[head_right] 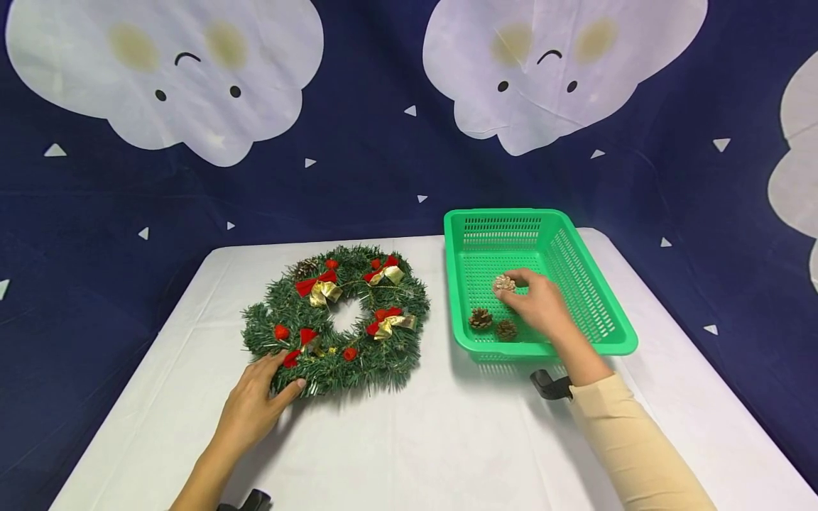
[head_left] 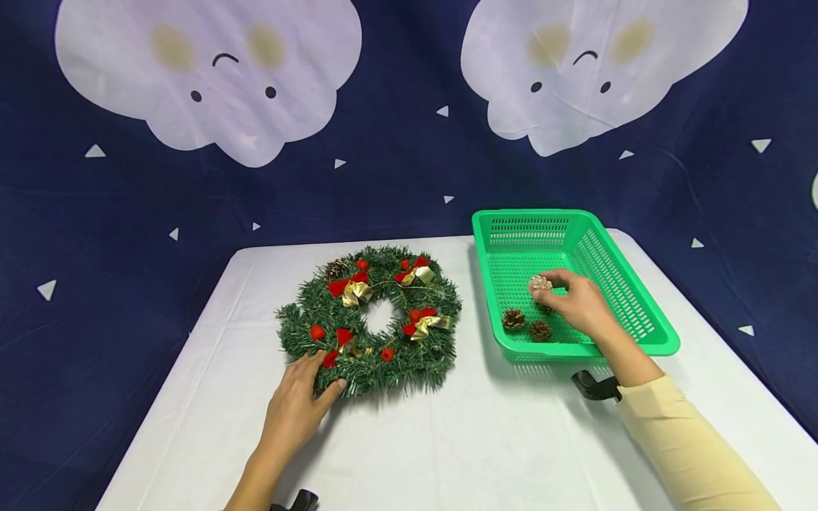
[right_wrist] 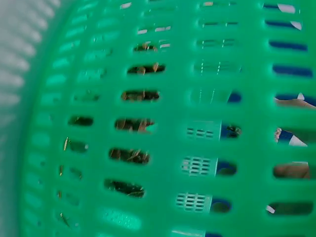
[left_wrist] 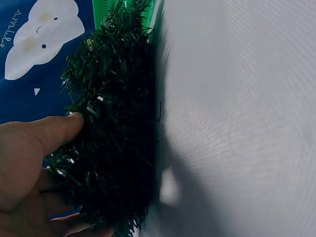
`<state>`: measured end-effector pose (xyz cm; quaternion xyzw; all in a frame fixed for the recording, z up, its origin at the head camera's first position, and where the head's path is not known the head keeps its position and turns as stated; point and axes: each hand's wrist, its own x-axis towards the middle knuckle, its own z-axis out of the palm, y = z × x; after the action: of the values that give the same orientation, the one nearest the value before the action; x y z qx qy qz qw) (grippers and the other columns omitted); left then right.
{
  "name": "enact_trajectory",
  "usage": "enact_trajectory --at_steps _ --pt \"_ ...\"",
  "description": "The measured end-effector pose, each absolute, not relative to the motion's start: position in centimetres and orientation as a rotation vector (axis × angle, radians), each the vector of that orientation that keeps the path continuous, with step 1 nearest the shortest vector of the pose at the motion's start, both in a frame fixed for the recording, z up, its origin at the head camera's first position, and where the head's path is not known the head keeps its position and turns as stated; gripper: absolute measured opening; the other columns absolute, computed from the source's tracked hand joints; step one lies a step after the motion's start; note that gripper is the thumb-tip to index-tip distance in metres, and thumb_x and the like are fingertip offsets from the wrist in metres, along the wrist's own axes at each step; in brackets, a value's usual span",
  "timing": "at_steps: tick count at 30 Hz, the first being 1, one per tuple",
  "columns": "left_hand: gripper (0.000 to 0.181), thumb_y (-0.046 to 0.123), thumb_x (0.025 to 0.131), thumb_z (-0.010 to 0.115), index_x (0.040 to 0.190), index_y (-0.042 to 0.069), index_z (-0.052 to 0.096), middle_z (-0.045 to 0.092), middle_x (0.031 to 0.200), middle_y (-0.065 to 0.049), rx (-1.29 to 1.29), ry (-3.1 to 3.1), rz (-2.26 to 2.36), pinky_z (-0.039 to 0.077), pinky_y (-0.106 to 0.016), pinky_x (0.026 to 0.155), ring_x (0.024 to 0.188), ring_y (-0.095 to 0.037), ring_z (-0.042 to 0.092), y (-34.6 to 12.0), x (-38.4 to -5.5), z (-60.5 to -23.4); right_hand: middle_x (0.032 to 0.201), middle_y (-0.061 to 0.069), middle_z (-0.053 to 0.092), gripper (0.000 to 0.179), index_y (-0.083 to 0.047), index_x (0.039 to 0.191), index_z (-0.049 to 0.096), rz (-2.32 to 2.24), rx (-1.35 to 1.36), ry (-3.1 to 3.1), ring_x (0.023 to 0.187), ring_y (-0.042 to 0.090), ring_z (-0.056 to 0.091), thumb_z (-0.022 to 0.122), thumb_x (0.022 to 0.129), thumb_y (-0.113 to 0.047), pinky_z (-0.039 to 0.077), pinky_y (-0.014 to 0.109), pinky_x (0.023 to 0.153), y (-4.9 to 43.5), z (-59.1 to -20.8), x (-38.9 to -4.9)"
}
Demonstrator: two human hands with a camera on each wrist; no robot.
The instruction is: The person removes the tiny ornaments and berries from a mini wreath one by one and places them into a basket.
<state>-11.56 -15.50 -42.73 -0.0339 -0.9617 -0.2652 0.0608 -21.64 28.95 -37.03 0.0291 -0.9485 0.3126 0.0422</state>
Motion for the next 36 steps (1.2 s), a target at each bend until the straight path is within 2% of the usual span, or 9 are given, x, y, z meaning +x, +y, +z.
enact_trajectory --at_steps 10,20,27,36 --pt "0.067 0.041 0.087 0.064 0.139 0.004 0.044 0.046 0.142 -0.021 -0.112 -2.916 -0.794 0.036 -0.061 0.104 0.134 -0.039 0.038 -15.54 -11.66 -42.62 0.131 0.027 0.053 0.055 -0.007 0.132 0.051 0.93 0.072 -3.009 0.121 0.046 0.047 0.06 0.09 -0.042 0.044 0.057 0.089 29.58 -37.4 -21.94" --pt "0.067 0.04 0.086 0.065 0.138 0.003 0.045 0.047 0.142 -0.021 -0.121 -2.908 -0.787 0.036 -0.061 0.103 0.134 -0.039 0.039 -15.59 -11.68 -42.68 0.13 0.029 0.053 0.05 -0.003 0.131 0.051 0.931 0.133 -3.03 0.119 0.047 0.048 0.059 0.091 -0.031 0.045 0.057 0.089 29.46 -37.46 -22.04" --pt "0.067 0.042 0.087 0.064 0.139 0.003 0.045 0.046 0.142 -0.021 -0.123 -2.915 -0.786 0.036 -0.061 0.104 0.134 -0.039 0.038 -15.63 -11.67 -42.69 0.129 0.026 0.056 0.045 -0.003 0.13 0.052 0.957 0.15 -3.03 0.119 0.045 0.05 0.057 0.092 -0.025 0.046 0.054 0.089 29.4 -37.54 -21.94" --pt "0.067 0.042 0.088 0.063 0.14 0.005 0.043 0.044 0.143 -0.022 -0.108 -2.932 -0.788 0.034 -0.061 0.105 0.135 -0.04 0.037 -15.66 -11.7 -42.53 0.13 0.027 0.055 0.049 -0.004 0.13 0.052 0.958 0.112 -2.995 0.114 0.045 0.053 0.059 0.092 -0.033 0.046 0.055 0.087 29.36 -37.4 -21.81"
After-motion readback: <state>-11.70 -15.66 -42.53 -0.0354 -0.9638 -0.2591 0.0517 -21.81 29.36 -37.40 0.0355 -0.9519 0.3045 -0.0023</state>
